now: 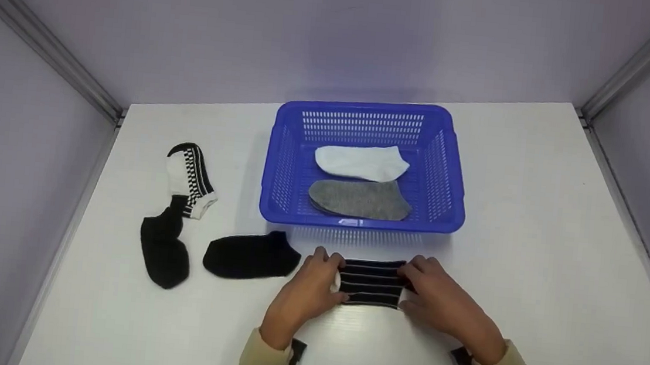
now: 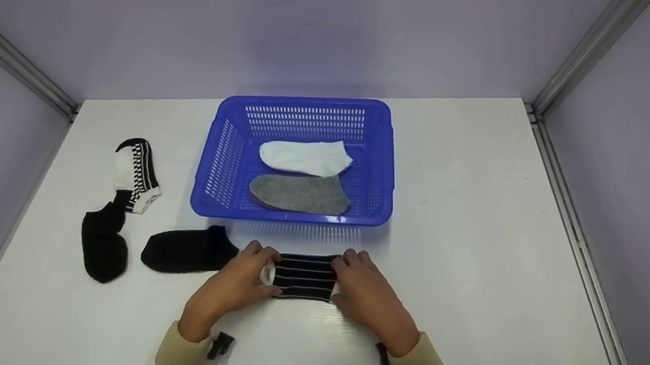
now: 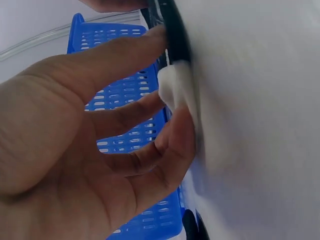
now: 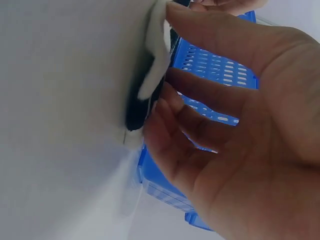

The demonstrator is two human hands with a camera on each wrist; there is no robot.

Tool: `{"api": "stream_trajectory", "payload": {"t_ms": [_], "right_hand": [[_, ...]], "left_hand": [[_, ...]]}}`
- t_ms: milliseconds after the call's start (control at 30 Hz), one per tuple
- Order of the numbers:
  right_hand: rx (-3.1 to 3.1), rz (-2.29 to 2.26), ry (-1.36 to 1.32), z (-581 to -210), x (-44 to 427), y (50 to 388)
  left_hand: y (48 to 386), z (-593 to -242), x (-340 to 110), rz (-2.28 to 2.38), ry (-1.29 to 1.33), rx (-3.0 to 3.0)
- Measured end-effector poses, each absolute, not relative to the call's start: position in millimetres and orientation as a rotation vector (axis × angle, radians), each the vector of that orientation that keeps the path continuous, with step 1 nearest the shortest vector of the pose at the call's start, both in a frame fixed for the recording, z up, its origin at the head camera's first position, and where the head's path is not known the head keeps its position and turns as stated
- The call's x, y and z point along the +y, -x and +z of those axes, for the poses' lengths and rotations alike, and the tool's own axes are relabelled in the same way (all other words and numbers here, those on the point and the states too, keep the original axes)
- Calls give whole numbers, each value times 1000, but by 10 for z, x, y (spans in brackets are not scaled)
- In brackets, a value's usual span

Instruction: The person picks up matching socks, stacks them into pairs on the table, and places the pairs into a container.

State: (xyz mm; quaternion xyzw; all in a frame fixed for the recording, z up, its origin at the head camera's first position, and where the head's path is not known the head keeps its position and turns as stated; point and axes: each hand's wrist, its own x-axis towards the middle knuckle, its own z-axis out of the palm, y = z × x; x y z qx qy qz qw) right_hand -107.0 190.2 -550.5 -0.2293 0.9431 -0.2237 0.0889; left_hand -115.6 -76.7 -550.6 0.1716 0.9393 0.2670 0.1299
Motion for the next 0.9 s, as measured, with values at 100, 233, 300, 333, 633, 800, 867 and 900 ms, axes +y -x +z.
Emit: {"api": "stream_trajectory", "payload": {"t_ms": [100, 233, 300, 333, 633, 800, 867, 900], "right_hand": [[2831, -656, 698, -5492, 1899, 1068], [2854, -628, 692, -5497, 1897, 1073], [2854, -612, 689, -5499, 1895, 1076], [2852, -607, 691, -5497, 1892, 1077], [2885, -625, 792, -5399, 1793, 1115], [2919, -643, 896, -5305, 1577, 1160], [2897, -650, 939, -5257, 1446, 1174], [2885, -652, 966, -5234, 1377, 1178]], "left_hand": [[1138, -5528, -780, 808, -500, 2726], [1126, -5552, -786, 842, -490, 2727], [1122, -5551, -793, 837, -496, 2728], [1121, -5544, -799, 837, -506, 2728], [1111, -5415, -954, 798, -603, 2763], [1133, -5253, -1204, 748, -645, 2797], [1155, -5202, -1343, 759, -627, 2805], [1171, -5182, -1420, 773, -597, 2807]]}}
